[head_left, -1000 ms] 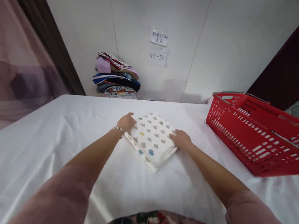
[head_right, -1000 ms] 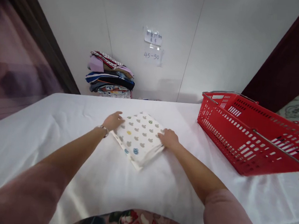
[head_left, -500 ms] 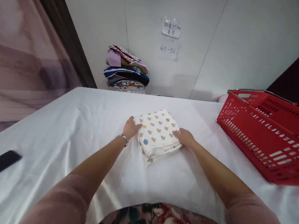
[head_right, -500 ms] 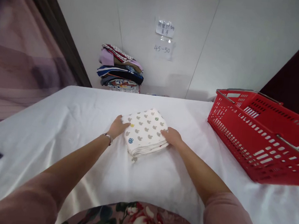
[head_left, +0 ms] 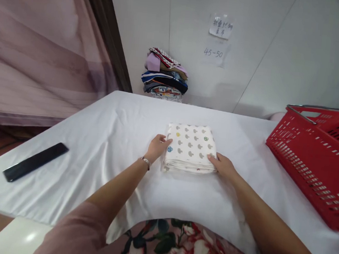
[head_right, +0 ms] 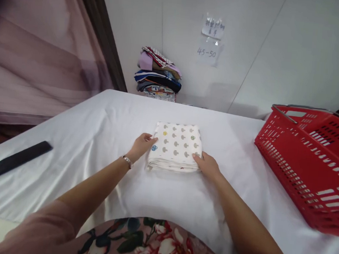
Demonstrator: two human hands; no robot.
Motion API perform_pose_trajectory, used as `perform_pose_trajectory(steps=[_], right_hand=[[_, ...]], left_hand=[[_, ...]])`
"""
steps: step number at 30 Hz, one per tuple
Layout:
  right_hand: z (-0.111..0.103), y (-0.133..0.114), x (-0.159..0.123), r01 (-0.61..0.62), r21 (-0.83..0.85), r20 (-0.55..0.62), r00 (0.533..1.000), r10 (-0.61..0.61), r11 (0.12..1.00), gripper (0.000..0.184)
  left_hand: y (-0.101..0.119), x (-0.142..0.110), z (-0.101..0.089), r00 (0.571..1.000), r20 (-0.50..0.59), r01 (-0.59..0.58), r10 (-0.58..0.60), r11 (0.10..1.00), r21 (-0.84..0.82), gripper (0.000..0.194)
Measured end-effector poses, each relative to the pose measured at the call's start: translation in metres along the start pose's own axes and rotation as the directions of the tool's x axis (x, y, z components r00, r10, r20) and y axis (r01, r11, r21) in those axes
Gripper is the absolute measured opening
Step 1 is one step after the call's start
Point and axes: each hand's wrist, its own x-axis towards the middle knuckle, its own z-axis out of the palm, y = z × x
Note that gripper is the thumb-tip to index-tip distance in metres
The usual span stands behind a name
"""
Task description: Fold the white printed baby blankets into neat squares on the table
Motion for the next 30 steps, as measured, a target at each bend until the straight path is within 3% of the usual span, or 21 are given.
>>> perform_pose_trajectory(steps=[5,8,13,20,26,30], right_hand=[[0.002,-0.003,-0.007,-0.013,-0.034,-0.046,0.999,0.011,0.999,0.045],[0.005,-0.003,-0.013,-0.019,-0.060,-0.083,0.996,0.014,0.998,0.044],[0.010,-0.004,-0.021,0.005,-0.060,-0.112,0.994,-0.012,0.998,0.041],[0.013,0.002,-0.024,0.074,0.091,-0.143,0.988,-0.060,0.993,0.039],[0.002,0.013,-0.016,0.062,0.267,-0.224,0.975,-0.001,0.962,0.032],[-0.007,0.021,-0.016,0.054,0.406,-0.156,0.988,0.011,0.912,0.038]], left_hand=[[0.000,-0.056,-0.005,0.998,0.056,0.004,-0.007,0.998,0.057,0.038],[0.002,-0.071,-0.003,0.997,0.081,-0.016,0.006,0.992,0.128,0.036],[0.000,-0.068,-0.004,0.997,0.073,-0.018,0.006,0.986,0.165,0.028],[-0.011,-0.063,-0.006,0.999,0.034,-0.033,0.028,0.985,0.170,0.023],[-0.019,-0.066,-0.004,0.995,0.015,-0.100,0.099,0.990,0.100,0.042],[-0.023,-0.069,-0.002,0.988,-0.015,-0.148,0.151,0.981,0.123,0.046]])
